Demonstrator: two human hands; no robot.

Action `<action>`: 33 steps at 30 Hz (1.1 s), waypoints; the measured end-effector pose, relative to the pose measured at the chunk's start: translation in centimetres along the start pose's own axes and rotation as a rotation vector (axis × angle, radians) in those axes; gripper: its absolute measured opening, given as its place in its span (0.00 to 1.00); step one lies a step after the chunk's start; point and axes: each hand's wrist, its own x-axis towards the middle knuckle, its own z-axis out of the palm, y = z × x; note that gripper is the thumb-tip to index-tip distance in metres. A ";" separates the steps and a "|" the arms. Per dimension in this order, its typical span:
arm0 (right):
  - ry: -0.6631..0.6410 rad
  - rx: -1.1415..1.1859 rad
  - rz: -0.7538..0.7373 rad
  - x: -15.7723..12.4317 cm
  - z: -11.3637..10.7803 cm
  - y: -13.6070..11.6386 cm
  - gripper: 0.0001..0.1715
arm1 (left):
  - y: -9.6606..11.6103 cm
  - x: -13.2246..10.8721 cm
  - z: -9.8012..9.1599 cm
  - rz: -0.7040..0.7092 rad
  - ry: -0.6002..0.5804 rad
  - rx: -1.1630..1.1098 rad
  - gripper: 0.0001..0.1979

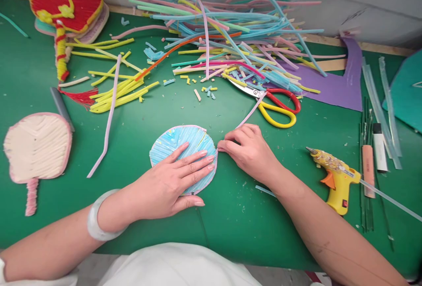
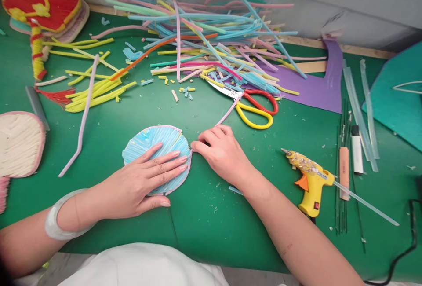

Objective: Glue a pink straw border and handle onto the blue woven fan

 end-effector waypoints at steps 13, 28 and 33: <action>-0.002 0.006 -0.003 -0.1 0.1 0.1 0.07 | -0.1 0.0 0.1 0.005 -0.016 -0.026 0.36; -0.024 0.004 0.006 -0.1 0.0 0.1 0.08 | -0.1 0.0 0.0 0.038 -0.030 0.028 0.35; -0.014 0.001 0.004 -0.1 -0.1 0.1 0.07 | 0.1 -0.1 0.2 -0.002 -0.009 0.026 0.35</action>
